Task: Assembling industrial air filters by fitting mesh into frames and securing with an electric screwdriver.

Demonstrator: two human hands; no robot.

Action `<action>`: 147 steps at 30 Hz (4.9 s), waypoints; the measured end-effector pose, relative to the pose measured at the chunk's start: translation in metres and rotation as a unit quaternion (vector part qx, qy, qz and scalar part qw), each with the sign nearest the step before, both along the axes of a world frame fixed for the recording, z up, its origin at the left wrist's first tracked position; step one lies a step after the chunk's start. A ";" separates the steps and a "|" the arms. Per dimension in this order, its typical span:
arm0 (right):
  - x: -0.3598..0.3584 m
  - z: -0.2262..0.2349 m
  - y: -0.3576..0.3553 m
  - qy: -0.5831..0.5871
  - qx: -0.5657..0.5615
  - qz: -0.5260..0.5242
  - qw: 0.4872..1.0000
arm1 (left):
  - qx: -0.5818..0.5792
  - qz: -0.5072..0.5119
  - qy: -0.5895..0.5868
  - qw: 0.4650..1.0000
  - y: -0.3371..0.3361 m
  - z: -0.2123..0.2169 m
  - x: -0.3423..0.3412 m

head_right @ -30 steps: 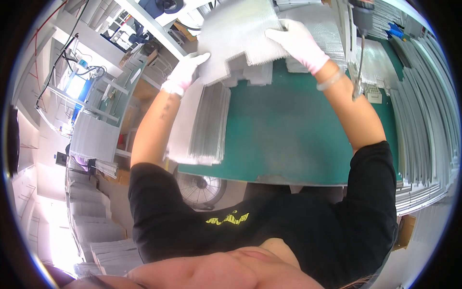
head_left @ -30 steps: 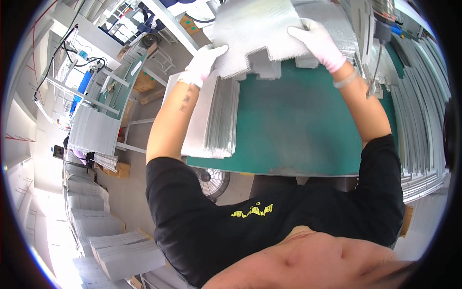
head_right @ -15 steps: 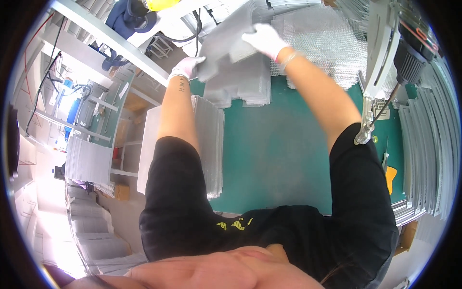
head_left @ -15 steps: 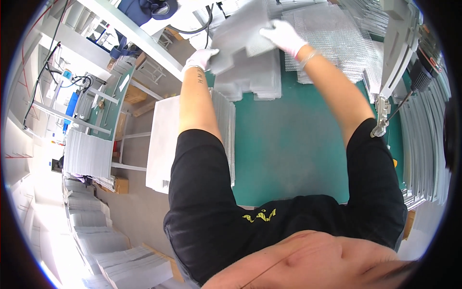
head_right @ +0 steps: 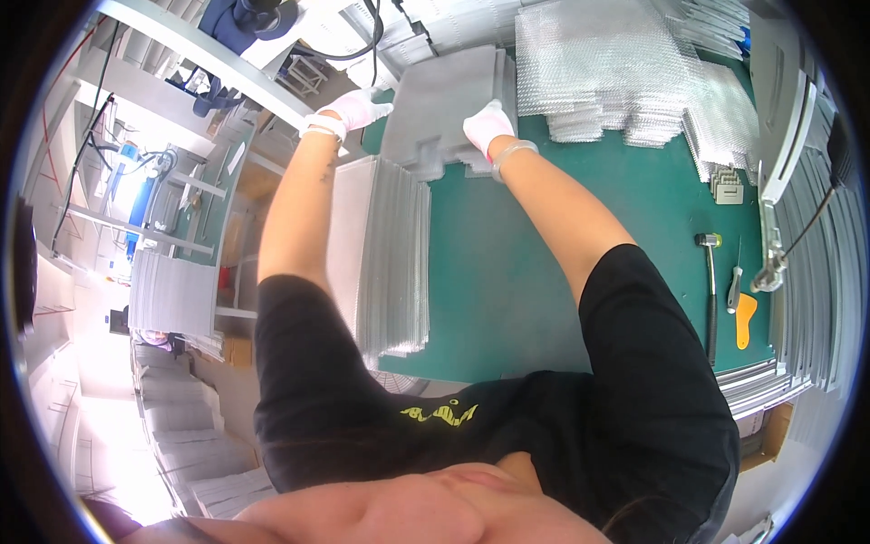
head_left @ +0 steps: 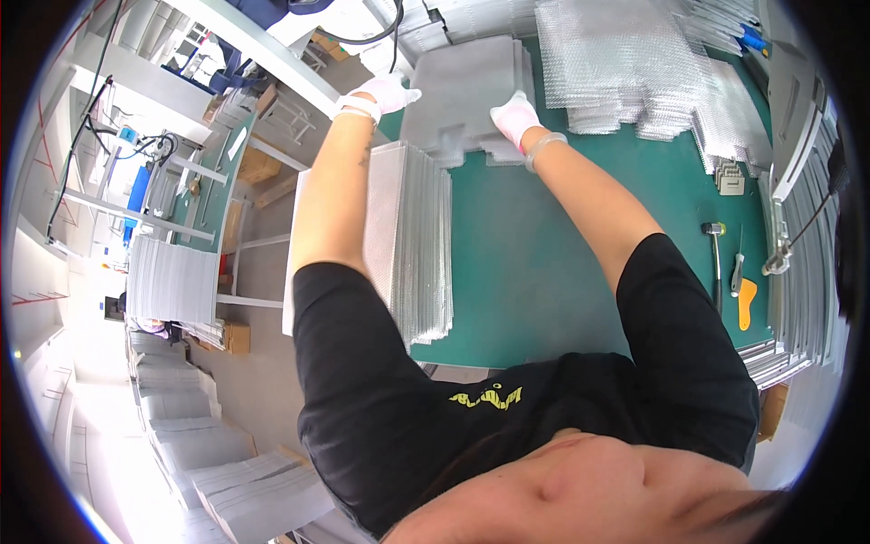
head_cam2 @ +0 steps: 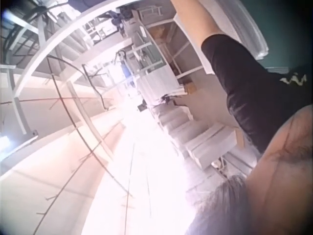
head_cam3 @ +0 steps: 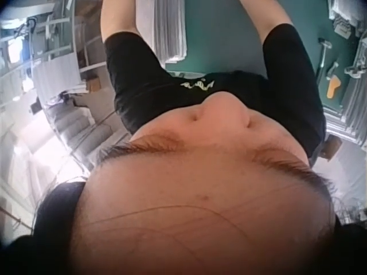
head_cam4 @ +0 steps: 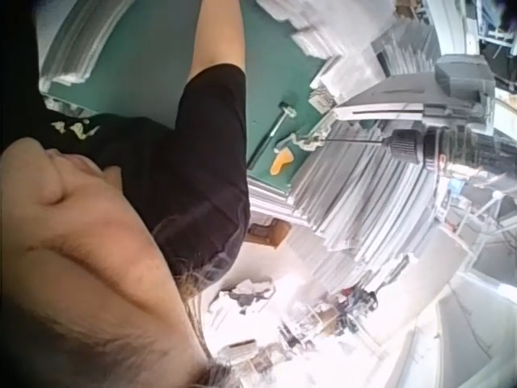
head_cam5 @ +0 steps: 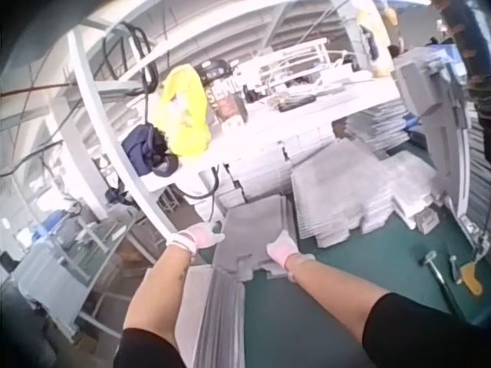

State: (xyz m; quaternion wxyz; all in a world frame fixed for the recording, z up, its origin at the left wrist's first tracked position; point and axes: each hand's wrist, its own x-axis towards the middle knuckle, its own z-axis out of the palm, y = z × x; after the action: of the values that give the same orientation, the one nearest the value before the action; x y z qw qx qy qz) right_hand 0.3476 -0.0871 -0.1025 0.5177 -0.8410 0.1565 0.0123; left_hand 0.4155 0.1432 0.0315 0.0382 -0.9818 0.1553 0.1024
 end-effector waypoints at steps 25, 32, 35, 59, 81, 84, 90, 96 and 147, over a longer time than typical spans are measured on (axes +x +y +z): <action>-0.029 0.058 0.050 0.048 -0.359 -0.016 0.932 | -0.089 0.197 -0.157 0.964 0.058 -0.017 -0.440; 0.011 0.080 0.033 -0.412 -0.169 -0.099 0.890 | -0.171 0.169 -0.121 0.963 0.089 0.030 -0.433; 0.021 0.125 -0.001 -0.479 0.033 0.158 0.863 | -0.313 0.215 -0.148 0.913 0.116 0.074 -0.437; -0.221 0.121 -0.178 -0.416 0.550 0.143 0.710 | -0.430 -0.156 0.060 0.887 -0.121 -0.158 -0.519; -0.478 -0.041 -0.208 -0.292 0.498 0.031 0.816 | -0.313 -0.232 -0.092 0.916 -0.214 -0.198 -0.480; -0.478 -0.046 -0.213 -0.308 0.505 0.032 0.806 | -0.419 -0.214 -0.106 0.876 -0.211 -0.197 -0.482; -0.484 -0.070 -0.207 -0.313 0.514 -0.026 0.798 | -0.791 0.126 0.356 0.481 -0.136 -0.187 -0.507; -0.486 -0.059 -0.184 -0.293 0.165 -0.038 0.941 | -0.697 0.137 0.100 0.697 -0.133 -0.142 -0.468; -0.410 -0.020 -0.209 -0.176 -0.439 0.074 0.878 | -0.132 -0.250 -0.023 0.959 -0.128 -0.191 -0.377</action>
State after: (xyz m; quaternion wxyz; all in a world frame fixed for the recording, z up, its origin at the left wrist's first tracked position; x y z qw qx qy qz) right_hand -0.0626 -0.2966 -0.1229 0.1122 -0.9794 -0.0108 -0.1675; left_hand 0.0387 0.0156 -0.1599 -0.0643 -0.9101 0.4068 0.0458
